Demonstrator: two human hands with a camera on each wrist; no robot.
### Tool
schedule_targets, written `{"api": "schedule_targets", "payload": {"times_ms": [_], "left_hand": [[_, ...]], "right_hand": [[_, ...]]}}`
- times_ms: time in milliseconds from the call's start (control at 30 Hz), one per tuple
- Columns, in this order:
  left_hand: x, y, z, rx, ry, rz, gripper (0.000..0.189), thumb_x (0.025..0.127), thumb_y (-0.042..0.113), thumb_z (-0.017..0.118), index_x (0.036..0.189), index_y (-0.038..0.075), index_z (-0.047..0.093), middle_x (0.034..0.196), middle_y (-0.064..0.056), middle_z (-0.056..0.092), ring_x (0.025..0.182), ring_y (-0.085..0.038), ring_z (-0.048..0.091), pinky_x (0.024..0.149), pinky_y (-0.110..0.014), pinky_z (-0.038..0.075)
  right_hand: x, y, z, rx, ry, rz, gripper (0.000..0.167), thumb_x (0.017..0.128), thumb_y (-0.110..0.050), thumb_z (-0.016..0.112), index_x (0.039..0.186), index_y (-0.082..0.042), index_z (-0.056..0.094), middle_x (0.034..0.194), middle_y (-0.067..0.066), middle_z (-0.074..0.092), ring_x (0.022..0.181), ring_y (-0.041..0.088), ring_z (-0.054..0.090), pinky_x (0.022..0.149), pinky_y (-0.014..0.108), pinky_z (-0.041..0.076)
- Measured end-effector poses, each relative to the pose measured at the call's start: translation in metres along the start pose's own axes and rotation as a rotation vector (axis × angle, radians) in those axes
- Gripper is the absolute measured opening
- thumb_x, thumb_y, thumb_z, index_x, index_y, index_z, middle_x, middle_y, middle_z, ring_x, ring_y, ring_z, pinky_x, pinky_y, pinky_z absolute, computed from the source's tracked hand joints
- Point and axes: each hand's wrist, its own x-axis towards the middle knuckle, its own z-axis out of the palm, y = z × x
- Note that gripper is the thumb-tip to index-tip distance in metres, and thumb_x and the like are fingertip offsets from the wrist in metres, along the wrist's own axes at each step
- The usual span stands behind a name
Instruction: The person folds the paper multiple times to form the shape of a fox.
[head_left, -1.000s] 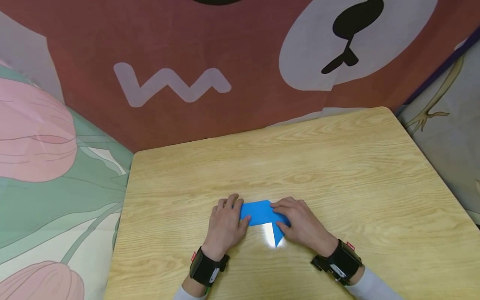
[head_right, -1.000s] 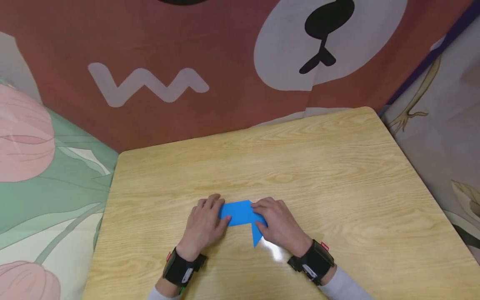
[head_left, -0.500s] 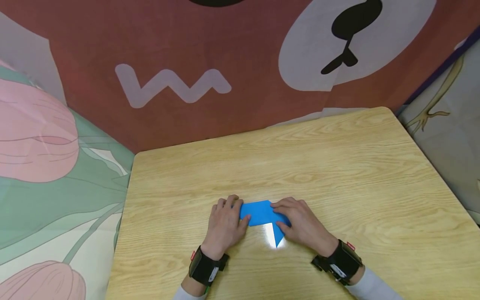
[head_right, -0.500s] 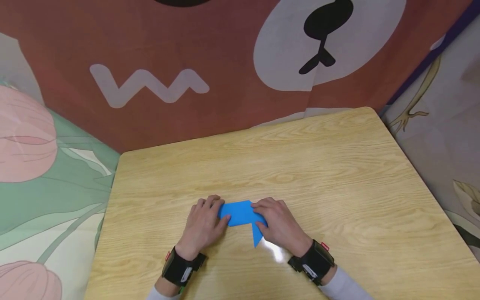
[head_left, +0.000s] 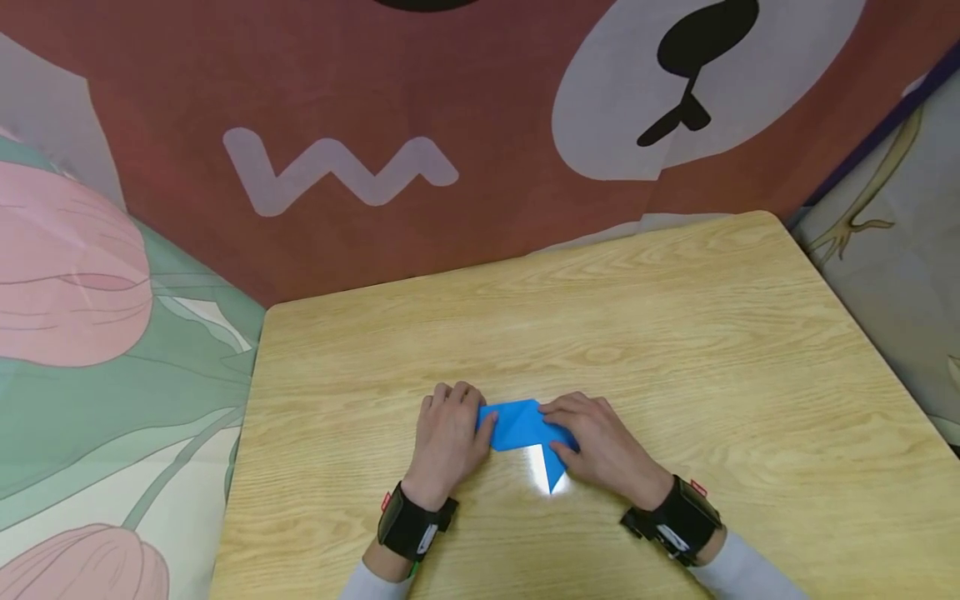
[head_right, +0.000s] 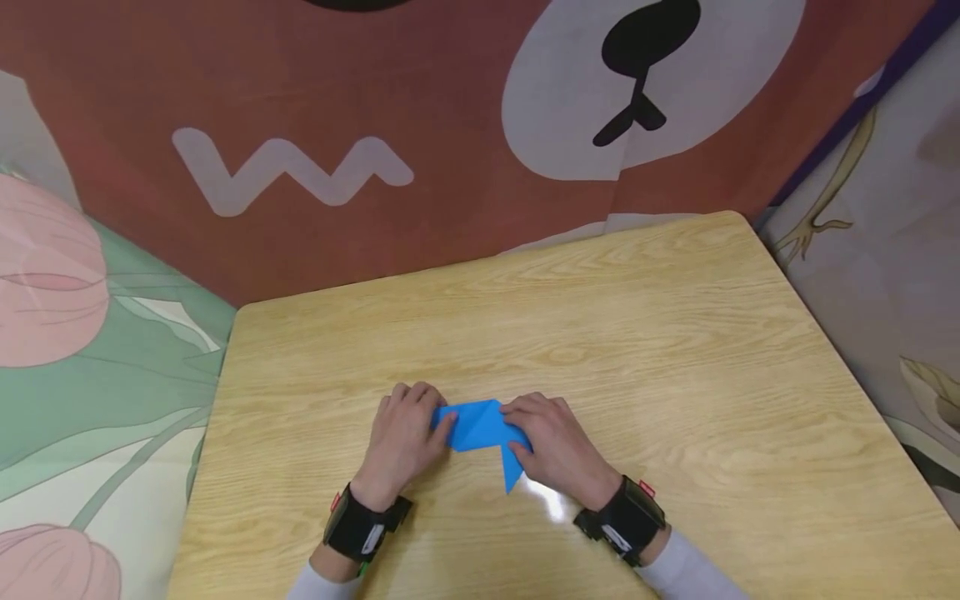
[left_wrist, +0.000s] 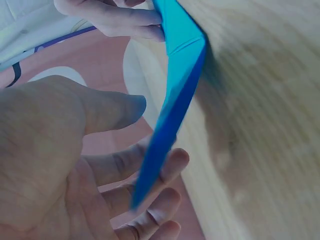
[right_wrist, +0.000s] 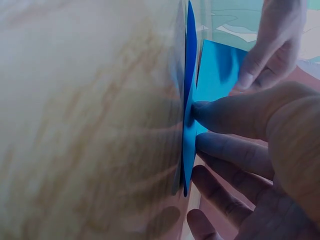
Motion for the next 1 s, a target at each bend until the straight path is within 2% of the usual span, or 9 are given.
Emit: {"api": "schedule_targets", "payload": {"times_ms": [300, 500, 733, 867, 1000], "left_hand": [[0.0, 0.015, -0.011, -0.043, 0.042, 0.032, 0.018, 0.098, 0.031, 0.079, 0.099, 0.013, 0.077, 0.104, -0.002, 0.074, 0.091, -0.024, 0.067, 0.075, -0.038, 0.058], [-0.003, 0.024, -0.009, -0.077, 0.067, 0.055, 0.017, 0.098, 0.03, 0.079, 0.097, 0.014, 0.076, 0.098, 0.0, 0.073, 0.081, -0.017, 0.068, 0.064, -0.03, 0.057], [-0.007, 0.033, -0.004, -0.117, 0.113, 0.098, 0.014, 0.097, 0.027, 0.08, 0.096, 0.014, 0.076, 0.096, 0.002, 0.073, 0.075, -0.013, 0.065, 0.059, -0.025, 0.053], [-0.01, 0.038, 0.0, -0.119, 0.138, 0.13, 0.012, 0.096, 0.026, 0.08, 0.099, 0.015, 0.077, 0.101, 0.002, 0.075, 0.079, -0.014, 0.07, 0.061, -0.027, 0.058], [-0.013, 0.043, 0.002, -0.133, 0.11, 0.133, 0.017, 0.098, 0.026, 0.078, 0.11, 0.013, 0.079, 0.112, -0.001, 0.078, 0.092, -0.017, 0.077, 0.068, -0.032, 0.064]], "right_hand": [[0.0, 0.0, -0.001, -0.009, -0.001, -0.026, 0.037, 0.092, -0.022, 0.085, 0.125, -0.008, 0.078, 0.137, 0.0, 0.071, 0.132, 0.023, 0.061, 0.099, 0.049, 0.049], [0.0, 0.0, 0.0, -0.012, 0.005, -0.035, 0.035, 0.093, -0.021, 0.085, 0.125, -0.008, 0.078, 0.137, 0.0, 0.071, 0.131, 0.023, 0.061, 0.099, 0.049, 0.049], [-0.001, 0.0, 0.0, -0.021, 0.016, -0.044, 0.036, 0.092, -0.02, 0.086, 0.125, -0.008, 0.079, 0.136, 0.0, 0.071, 0.132, 0.022, 0.061, 0.098, 0.049, 0.048], [-0.001, 0.001, 0.001, -0.029, 0.026, -0.058, 0.035, 0.092, -0.02, 0.086, 0.124, -0.009, 0.079, 0.136, 0.0, 0.072, 0.131, 0.022, 0.062, 0.097, 0.048, 0.048], [-0.002, 0.002, 0.001, -0.031, 0.036, -0.07, 0.034, 0.092, -0.02, 0.086, 0.124, -0.009, 0.08, 0.136, -0.001, 0.071, 0.131, 0.021, 0.062, 0.096, 0.047, 0.048]]}}
